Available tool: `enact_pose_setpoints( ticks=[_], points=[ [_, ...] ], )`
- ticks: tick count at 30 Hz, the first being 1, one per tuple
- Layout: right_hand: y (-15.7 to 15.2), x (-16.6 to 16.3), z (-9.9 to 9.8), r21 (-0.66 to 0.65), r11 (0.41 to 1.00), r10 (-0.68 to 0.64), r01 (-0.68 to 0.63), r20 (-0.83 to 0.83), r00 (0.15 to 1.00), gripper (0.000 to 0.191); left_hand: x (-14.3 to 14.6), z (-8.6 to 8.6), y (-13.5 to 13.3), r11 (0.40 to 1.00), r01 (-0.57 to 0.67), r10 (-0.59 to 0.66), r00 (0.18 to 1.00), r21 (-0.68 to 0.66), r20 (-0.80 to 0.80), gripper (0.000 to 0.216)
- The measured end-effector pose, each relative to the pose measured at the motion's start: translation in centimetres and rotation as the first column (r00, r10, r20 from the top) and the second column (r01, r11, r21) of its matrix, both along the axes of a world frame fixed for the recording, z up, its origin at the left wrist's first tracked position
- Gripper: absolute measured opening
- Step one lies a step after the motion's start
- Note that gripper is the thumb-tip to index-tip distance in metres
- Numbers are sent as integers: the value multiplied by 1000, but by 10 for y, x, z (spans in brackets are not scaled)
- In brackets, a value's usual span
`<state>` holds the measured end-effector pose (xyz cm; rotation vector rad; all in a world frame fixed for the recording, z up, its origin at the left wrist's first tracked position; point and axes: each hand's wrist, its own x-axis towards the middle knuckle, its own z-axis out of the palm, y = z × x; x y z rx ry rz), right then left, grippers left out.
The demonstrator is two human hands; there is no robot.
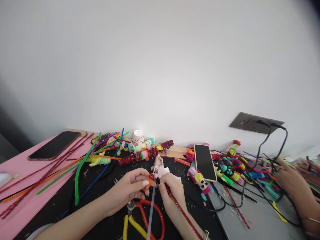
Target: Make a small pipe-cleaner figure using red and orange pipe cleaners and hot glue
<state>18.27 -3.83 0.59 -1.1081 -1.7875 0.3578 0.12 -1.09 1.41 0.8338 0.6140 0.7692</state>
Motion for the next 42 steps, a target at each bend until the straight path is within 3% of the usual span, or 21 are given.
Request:
enact_pose_setpoints(
  ticks=[15, 29, 42],
  points=[
    [1, 1, -1, -12, 999, 42, -43, -44, 998, 22, -1, -6, 0, 999, -30, 30, 999, -11, 29, 22],
    [-6, -2, 1, 12, 985, 170, -170, -52, 984, 20, -7, -4, 0, 979, 149, -133, 985, -141, 113, 26],
    [-7, -4, 7, 20, 985, 175, -174, -25, 984, 21, -5, 0, 0, 984, 146, -129, 979, -103, 155, 23]
  ],
)
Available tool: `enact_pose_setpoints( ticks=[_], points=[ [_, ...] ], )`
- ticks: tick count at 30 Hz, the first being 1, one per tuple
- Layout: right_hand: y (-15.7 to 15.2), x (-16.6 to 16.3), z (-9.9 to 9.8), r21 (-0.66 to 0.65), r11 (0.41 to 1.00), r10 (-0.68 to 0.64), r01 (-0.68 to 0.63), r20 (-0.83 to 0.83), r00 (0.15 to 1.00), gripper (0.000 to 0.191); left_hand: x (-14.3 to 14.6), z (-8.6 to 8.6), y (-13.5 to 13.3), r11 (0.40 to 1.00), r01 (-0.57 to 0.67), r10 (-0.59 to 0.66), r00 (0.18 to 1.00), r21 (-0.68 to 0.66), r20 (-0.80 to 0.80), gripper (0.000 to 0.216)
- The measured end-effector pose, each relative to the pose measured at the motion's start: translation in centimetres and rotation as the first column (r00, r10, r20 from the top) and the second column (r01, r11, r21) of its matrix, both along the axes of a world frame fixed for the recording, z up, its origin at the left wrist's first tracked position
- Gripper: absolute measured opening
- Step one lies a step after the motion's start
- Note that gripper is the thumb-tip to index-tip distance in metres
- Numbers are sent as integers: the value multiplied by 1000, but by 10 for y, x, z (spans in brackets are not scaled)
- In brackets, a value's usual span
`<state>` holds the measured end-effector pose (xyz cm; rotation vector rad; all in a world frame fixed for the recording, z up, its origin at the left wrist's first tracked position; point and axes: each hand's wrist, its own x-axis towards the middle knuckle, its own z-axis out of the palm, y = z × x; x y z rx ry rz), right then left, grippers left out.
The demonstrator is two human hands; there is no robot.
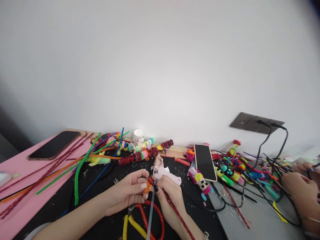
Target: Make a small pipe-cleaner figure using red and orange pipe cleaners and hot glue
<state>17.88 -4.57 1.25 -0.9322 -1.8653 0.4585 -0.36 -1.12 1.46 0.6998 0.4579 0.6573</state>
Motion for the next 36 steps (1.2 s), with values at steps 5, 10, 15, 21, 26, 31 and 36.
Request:
enact_pose_setpoints(
  ticks=[5, 10, 15, 21, 26, 31, 36],
  points=[
    [0, 0, 1, -16, 1000, -15, 15, 1, 1000, 22, 1, -2, 1, 1000, -19, 19, 1000, 15, -6, 18],
    [0, -1, 0, -3, 1000, -1, 1, -10, 1000, 22, 0, -2, 1, 1000, -2, 2, 1000, -7, -1, 18],
    [1, -1, -1, 1, 999, 32, -32, -23, 999, 22, -1, -3, 1, 998, 44, -44, 999, -38, 8, 22],
    [0, -2, 4, -79, 995, 64, -67, -46, 997, 21, -3, -3, 1, 992, 106, -103, 994, -71, 40, 23],
    [2, -3, 6, -128, 988, 74, -89, -122, 990, 22, -4, -2, 1, 990, 106, -102, 993, -87, 57, 20],
    [2, -5, 0, -250, 961, 48, -118, -271, 961, 19, -4, -2, 1, 992, 100, -93, 992, -76, 81, 19],
    [2, -6, -2, -321, 930, 44, -181, -392, 919, 24, -4, 0, 0, 987, 141, -135, 988, -79, 79, 25]
  ],
)
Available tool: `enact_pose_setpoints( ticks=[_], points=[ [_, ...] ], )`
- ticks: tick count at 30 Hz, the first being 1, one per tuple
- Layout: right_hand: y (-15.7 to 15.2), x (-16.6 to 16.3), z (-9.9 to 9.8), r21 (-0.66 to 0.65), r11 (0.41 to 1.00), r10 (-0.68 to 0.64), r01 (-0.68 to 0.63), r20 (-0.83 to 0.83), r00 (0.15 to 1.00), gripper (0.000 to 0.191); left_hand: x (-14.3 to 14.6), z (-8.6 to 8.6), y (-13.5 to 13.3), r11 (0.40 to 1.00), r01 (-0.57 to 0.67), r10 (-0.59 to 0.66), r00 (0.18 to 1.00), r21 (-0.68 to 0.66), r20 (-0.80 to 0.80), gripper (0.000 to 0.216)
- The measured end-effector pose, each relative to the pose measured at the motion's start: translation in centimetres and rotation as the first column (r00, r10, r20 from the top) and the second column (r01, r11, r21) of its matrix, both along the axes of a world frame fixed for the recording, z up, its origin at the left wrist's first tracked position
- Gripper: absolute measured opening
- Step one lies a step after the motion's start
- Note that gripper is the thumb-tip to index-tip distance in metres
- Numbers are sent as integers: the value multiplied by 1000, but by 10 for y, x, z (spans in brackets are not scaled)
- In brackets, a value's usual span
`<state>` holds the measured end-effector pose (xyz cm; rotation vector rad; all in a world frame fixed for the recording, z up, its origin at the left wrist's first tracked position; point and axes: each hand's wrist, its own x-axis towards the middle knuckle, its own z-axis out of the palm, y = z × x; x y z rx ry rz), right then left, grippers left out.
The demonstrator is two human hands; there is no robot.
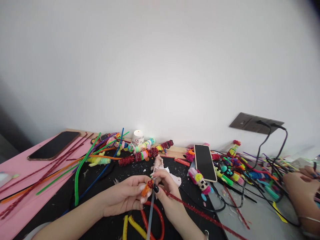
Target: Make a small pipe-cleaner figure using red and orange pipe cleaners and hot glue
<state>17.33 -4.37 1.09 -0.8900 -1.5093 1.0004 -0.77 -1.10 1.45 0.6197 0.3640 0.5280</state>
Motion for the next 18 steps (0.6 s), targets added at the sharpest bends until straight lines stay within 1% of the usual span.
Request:
enact_pose_setpoints(
  ticks=[4, 6, 12, 18],
  points=[
    [2, 1, 4, 1, 998, 67, -67, 11, 998, 27, 0, 3, -1, 999, 40, -40, 999, 8, 11, 30],
    [3, 2, 5, 0, 997, 81, -81, 21, 997, 26, 1, 4, -1, 999, 53, -53, 998, 3, 16, 34],
    [2, 2, -1, -25, 1000, -12, 12, -1, 1000, 20, 1, 2, 0, 999, 52, -52, 998, -10, 35, 30],
    [3, 2, 1, 50, 994, -103, 100, 56, 993, 6, 1, -2, 0, 999, 46, -45, 999, -11, 19, 23]
  ],
)
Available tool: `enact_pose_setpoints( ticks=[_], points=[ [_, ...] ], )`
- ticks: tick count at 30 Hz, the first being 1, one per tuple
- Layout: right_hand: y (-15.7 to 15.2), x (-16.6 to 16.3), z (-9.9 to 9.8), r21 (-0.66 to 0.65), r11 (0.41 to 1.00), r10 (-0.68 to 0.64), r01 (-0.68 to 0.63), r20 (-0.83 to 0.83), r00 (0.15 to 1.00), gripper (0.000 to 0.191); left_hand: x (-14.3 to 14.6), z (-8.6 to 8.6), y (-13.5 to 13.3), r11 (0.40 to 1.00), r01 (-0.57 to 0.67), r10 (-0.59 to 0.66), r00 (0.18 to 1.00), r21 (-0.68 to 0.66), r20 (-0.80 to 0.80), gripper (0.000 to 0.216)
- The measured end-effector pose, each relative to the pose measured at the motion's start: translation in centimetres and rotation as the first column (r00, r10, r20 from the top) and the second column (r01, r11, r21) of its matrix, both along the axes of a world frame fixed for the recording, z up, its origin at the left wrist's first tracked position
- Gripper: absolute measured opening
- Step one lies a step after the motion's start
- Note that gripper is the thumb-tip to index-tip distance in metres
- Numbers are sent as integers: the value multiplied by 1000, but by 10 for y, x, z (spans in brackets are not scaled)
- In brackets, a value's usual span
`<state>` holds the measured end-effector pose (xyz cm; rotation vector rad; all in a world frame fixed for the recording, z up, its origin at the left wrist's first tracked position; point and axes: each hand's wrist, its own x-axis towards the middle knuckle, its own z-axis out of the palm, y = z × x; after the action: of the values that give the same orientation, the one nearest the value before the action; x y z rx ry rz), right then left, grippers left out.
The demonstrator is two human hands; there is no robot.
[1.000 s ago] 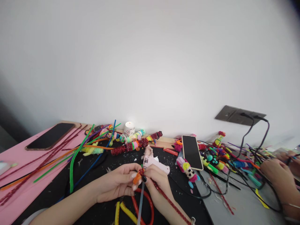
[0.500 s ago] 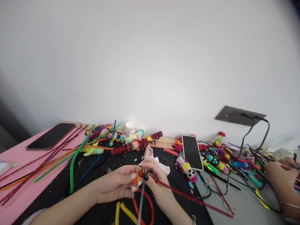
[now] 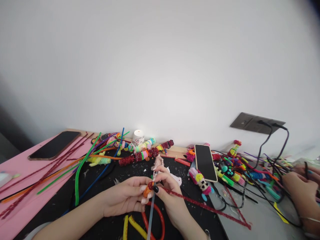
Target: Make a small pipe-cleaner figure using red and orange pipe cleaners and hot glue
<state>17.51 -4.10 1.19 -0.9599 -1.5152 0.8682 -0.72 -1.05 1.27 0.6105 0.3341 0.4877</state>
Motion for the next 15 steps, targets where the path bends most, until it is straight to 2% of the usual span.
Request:
enact_pose_setpoints(
  ticks=[5, 11, 15],
  points=[
    [0, 0, 5, 76, 996, -40, 35, 69, 997, 20, 1, -2, 0, 1000, -11, 11, 1000, -6, -4, 22],
    [0, -1, 11, 130, 987, -119, 97, 168, 979, 13, 2, 1, -1, 1000, 5, -5, 1000, -22, 5, 20],
    [-3, -2, 14, 55, 996, -71, 64, 129, 989, 9, 2, 0, -1, 999, -2, 2, 1000, -33, -4, 19]
  ],
)
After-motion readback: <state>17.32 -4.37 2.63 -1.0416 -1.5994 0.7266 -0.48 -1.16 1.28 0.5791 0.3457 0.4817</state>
